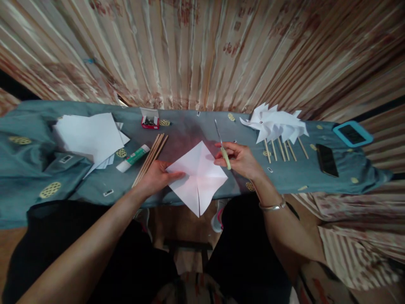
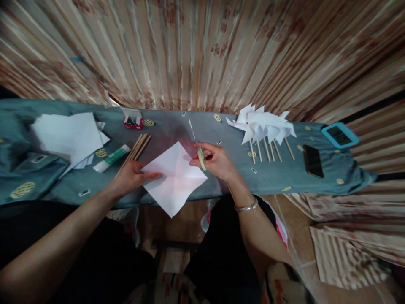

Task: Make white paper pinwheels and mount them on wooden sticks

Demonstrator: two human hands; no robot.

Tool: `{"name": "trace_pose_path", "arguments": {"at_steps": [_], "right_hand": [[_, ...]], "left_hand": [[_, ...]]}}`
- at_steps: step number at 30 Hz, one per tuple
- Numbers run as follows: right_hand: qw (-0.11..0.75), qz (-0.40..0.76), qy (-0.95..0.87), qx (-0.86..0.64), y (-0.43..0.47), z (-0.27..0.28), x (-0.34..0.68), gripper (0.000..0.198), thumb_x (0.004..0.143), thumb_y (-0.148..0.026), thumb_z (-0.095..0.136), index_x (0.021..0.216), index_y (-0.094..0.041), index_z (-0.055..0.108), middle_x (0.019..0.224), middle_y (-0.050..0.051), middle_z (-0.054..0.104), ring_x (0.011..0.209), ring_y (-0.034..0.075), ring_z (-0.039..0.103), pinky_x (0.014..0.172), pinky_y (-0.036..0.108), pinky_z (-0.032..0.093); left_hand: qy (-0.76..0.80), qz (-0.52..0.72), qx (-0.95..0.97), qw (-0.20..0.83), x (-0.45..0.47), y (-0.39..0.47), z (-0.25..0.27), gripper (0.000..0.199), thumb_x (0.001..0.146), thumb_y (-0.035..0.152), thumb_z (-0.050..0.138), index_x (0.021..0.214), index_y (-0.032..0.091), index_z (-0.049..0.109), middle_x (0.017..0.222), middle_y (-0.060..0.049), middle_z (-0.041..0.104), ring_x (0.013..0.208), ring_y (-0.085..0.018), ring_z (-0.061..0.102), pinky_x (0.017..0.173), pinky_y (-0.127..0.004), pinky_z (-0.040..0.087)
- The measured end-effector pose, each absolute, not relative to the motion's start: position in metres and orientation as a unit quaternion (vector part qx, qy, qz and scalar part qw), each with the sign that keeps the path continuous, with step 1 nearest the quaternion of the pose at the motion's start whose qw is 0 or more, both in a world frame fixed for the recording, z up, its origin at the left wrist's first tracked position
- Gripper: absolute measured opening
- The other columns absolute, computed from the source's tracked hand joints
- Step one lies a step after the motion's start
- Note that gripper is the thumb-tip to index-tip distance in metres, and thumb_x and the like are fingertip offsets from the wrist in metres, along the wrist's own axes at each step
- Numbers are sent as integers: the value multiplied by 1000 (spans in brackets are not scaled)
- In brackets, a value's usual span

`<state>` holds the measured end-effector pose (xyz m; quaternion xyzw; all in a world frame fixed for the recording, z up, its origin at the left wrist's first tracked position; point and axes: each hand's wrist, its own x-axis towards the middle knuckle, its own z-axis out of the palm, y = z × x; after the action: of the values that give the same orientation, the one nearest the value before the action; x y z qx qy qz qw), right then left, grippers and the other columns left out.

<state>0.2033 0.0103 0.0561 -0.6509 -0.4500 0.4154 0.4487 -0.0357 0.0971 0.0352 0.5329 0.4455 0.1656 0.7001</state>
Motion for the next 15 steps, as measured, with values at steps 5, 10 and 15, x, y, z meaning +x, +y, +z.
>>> {"name": "trace_pose_path", "arguments": {"at_steps": [5, 10, 15], "right_hand": [[397, 464, -480, -630, 16, 57, 197, 53, 58, -32, 81, 105, -14, 65, 61, -9, 55, 57, 6, 49, 58, 22, 40], [424, 491, -460, -607, 21, 57, 196, 42, 53, -31, 84, 88, -15, 65, 56, -11, 51, 52, 4, 44, 53, 20, 36], [588, 398, -356, -608, 34, 54, 195, 44, 48, -37, 85, 83, -19, 64, 62, -8, 62, 56, 8, 52, 57, 24, 46]], "left_hand": [[433, 134, 552, 700, -35, 94, 35, 17, 49, 27, 83, 57, 16, 72, 58, -9, 70, 46, -18, 60, 42, -26, 47], [428, 197, 533, 703, -40, 103, 35, 31, 50, 36, 86, 70, 15, 74, 64, -9, 72, 53, -19, 62, 49, -28, 50], [372, 416, 425, 713, -46, 114, 39, 58, 67, 55, 75, 113, 20, 66, 112, -10, 71, 98, -23, 66, 80, -34, 53]]}}
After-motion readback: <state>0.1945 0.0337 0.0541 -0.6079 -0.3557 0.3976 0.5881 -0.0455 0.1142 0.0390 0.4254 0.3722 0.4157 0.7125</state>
